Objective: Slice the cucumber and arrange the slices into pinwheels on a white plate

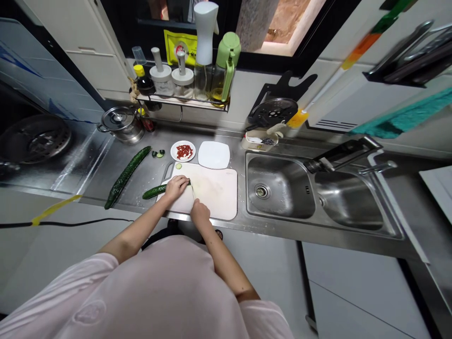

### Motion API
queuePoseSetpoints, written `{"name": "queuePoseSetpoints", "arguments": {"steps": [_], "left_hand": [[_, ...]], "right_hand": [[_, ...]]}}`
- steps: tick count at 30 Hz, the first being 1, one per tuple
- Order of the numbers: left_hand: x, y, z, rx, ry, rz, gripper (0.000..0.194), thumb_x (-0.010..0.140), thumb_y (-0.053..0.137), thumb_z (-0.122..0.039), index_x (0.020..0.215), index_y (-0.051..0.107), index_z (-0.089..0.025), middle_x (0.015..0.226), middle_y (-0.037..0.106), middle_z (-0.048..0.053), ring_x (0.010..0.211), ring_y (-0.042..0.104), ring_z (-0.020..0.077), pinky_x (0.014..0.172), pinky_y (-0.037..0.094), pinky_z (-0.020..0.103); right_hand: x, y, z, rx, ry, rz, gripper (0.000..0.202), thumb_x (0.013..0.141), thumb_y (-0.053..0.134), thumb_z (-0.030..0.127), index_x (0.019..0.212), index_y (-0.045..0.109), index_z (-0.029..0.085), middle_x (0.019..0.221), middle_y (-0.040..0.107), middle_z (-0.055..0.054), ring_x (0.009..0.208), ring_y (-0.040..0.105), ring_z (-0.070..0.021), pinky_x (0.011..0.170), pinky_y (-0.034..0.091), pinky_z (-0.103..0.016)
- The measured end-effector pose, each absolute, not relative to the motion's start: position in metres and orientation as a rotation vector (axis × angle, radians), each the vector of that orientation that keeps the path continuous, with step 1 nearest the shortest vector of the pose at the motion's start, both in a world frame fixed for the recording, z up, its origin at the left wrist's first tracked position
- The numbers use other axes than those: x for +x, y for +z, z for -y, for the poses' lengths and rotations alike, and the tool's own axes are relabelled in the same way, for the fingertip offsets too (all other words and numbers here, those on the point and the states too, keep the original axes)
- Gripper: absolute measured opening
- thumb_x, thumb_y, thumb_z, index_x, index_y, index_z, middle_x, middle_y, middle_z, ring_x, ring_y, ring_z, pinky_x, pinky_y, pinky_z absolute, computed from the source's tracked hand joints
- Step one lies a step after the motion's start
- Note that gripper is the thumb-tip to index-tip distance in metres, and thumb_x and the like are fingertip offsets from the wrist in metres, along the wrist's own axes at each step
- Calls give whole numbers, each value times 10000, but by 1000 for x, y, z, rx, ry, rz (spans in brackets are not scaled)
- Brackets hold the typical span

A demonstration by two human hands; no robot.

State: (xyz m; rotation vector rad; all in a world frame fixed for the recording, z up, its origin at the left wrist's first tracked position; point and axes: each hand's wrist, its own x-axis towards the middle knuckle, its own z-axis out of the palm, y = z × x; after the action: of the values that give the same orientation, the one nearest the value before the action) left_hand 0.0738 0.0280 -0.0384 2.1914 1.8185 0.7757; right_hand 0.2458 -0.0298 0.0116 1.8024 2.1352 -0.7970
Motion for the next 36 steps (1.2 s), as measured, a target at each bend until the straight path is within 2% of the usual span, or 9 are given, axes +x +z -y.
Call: {"name": "queuePoseSetpoints", "arguments": {"steps": [17, 24, 29, 36], "left_hand": [[75, -33, -27, 2168, 749, -1821, 246, 927, 482, -284, 1028, 702, -242, 1060, 660, 54, 999, 573, 189, 886, 455, 315], [77, -26, -27, 2122, 728, -1849, 229, 919, 486, -281, 1023, 686, -245, 1040, 670, 41, 982, 583, 195, 866, 452, 317], [77, -16, -27, 2043, 710, -1838, 228, 900, 511, -292, 1054, 670, -234, 1059, 673, 44, 1004, 593, 201, 907, 448, 328], [78, 0, -29, 1844, 993, -1925, 273, 917, 482, -334, 1092, 648, -205, 1116, 660, 65, 1062, 581, 210, 957, 440, 343]], "right_hand": [[251, 12, 36, 1795, -806, -2115, 236, 887, 381, 114, 1086, 506, 141, 968, 672, -147, 925, 649, -252, 710, 437, -312], [268, 23, 32, 1761, -817, -2156, 257, 936, 342, 196, 1116, 522, 159, 1012, 673, -129, 936, 639, -233, 730, 422, -300], [280, 30, 30, 1818, -681, -2144, 290, 968, 316, 240, 1184, 506, 202, 982, 677, -110, 927, 638, -222, 757, 404, -304], [293, 41, 18, 1982, -449, -2156, 344, 963, 340, 198, 1256, 512, 246, 986, 658, -108, 943, 608, -220, 804, 358, -318]]}}
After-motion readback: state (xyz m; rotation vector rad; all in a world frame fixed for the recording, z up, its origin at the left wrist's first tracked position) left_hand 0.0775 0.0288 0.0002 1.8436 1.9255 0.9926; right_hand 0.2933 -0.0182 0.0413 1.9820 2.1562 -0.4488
